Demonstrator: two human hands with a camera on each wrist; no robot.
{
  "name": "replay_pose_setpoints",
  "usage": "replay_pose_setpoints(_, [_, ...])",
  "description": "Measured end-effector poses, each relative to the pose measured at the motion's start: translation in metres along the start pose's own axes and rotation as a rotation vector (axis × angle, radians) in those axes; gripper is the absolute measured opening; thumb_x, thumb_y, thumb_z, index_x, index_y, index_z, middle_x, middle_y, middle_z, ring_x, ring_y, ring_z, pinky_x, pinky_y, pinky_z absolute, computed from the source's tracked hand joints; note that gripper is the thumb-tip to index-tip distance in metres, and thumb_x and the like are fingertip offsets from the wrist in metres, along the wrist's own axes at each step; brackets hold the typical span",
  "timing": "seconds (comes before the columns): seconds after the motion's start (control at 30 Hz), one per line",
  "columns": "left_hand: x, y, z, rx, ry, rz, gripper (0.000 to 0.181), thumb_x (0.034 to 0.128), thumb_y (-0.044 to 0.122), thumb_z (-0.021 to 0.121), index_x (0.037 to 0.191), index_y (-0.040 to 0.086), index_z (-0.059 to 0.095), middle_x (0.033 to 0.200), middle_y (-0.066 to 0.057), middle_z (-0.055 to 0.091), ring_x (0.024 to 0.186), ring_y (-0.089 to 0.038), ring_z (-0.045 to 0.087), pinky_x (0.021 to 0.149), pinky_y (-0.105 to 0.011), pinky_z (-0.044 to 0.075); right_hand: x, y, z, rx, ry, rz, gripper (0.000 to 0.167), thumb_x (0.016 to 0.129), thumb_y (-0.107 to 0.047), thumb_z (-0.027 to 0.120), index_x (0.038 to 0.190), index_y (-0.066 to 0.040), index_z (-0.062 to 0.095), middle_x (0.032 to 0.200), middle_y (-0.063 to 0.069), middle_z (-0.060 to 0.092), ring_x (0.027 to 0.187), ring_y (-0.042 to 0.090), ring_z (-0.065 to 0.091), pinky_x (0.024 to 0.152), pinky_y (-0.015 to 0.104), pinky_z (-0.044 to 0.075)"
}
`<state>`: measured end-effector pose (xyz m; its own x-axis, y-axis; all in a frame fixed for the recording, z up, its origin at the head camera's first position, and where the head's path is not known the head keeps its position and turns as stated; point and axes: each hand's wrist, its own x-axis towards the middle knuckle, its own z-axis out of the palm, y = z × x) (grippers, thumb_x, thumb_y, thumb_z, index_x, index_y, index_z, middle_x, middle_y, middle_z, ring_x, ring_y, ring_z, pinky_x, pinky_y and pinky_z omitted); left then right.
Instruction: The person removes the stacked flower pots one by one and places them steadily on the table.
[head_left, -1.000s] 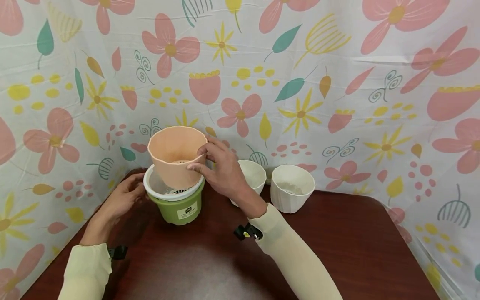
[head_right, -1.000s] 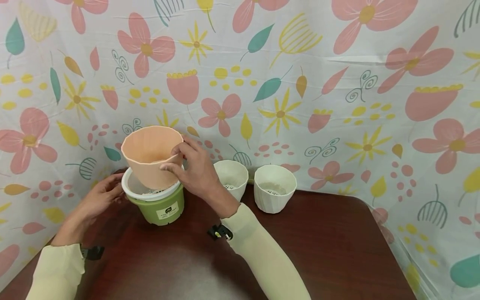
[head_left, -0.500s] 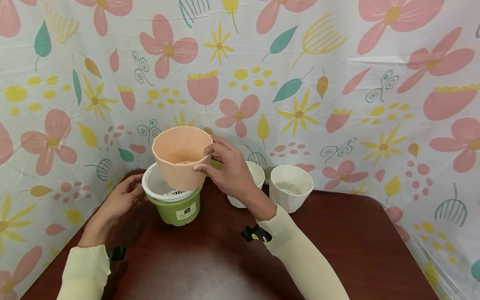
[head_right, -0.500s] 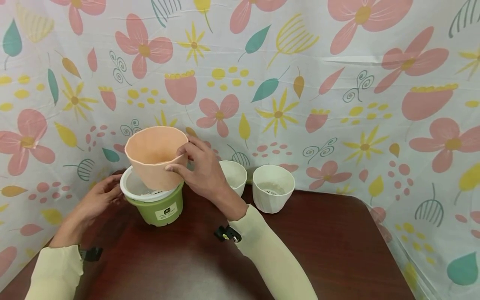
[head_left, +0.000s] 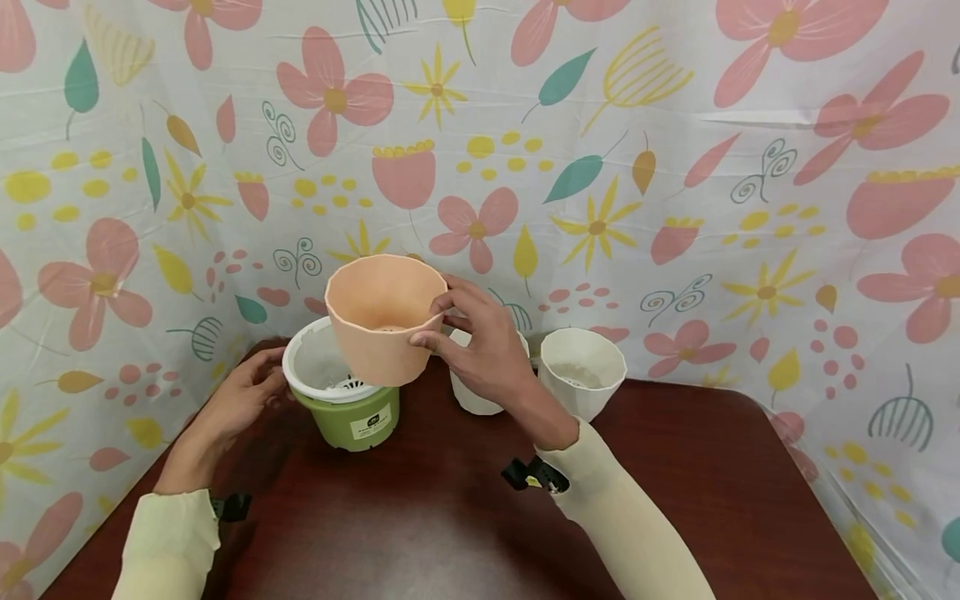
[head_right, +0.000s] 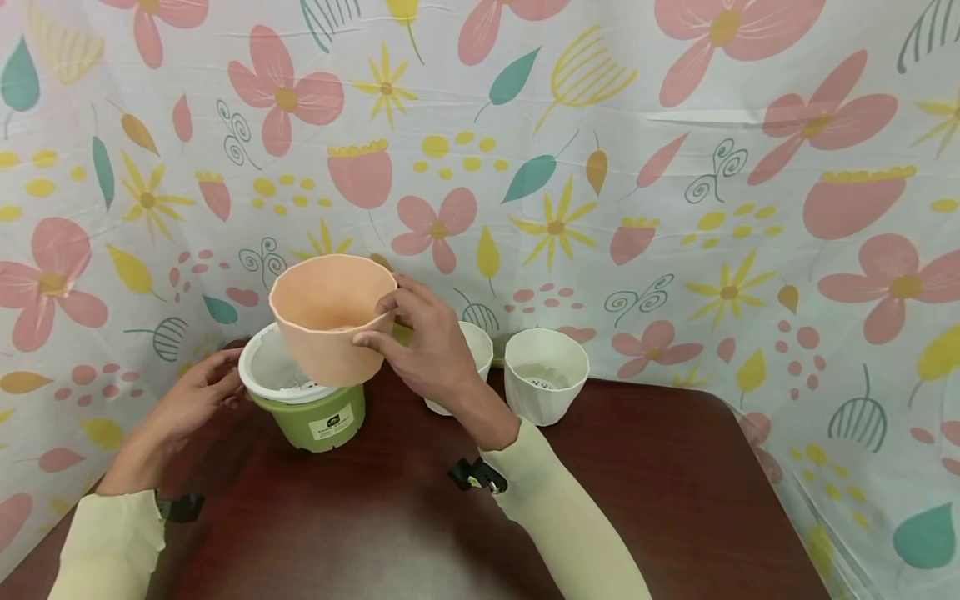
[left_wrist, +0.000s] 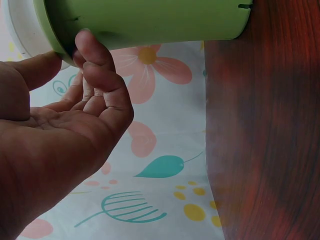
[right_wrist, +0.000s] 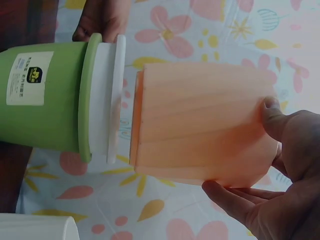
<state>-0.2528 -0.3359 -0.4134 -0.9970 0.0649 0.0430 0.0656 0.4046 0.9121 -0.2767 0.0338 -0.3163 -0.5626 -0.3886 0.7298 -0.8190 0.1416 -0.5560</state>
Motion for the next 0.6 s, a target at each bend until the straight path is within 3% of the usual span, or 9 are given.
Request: replay_pose_setpoints(0.6, [0.002,-0.004,-0.001,0.028,0.005,-0.004,0.053,0.1165,0.025,0.043,0.162,0.001,0.032,0.109,-0.004,0.063,0.094,-0.024,0.063,0.075,-0.031,0.054,-0.024,0.003,-0.033,0.055,0.047,0.030,0.026,0.086,-0.004,0.087,0.102,-0.004,0.067,0.150,0.019,0.057,0.141,0.035,0.055,0.098,0.040,0.057])
